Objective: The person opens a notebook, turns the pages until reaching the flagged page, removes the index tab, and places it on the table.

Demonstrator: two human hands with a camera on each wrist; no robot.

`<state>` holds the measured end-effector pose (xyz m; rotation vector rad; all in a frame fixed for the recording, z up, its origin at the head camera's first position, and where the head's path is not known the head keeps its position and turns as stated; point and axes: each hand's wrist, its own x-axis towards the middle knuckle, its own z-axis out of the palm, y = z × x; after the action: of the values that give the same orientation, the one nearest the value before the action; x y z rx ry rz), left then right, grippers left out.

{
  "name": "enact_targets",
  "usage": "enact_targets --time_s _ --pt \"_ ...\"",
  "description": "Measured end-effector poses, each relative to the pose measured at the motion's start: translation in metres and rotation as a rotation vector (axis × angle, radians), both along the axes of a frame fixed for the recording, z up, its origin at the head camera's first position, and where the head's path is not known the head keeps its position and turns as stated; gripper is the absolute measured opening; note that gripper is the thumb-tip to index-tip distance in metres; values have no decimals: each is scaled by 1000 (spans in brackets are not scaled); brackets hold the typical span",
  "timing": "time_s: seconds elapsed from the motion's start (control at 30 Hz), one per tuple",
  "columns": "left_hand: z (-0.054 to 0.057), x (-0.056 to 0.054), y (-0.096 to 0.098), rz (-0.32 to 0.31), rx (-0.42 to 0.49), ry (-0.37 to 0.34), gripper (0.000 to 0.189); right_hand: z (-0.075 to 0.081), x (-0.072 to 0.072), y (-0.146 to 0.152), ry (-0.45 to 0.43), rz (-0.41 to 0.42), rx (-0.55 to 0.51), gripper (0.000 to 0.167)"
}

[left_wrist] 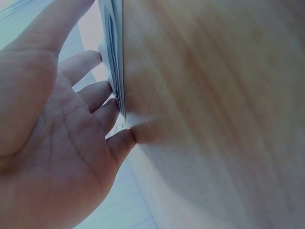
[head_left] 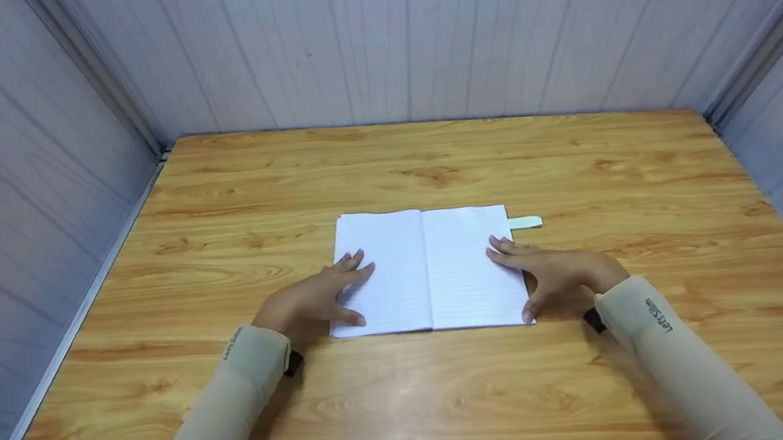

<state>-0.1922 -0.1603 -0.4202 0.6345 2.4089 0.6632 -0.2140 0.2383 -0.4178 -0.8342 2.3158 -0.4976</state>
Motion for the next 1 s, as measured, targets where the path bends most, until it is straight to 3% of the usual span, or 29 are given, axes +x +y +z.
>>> enact_targets --time_s 0.33,0.67,1.0 --pt "-1 1 1 40 -12 -26 89 -1 1 0 1 -5 -11 117" --pt "0 -1 1 -14 -16 15 90 -2 -1 2 11 12 -8 117" --pt "2 1 -2 -12 0 5 89 -3 -1 2 -8 1 -19 117"
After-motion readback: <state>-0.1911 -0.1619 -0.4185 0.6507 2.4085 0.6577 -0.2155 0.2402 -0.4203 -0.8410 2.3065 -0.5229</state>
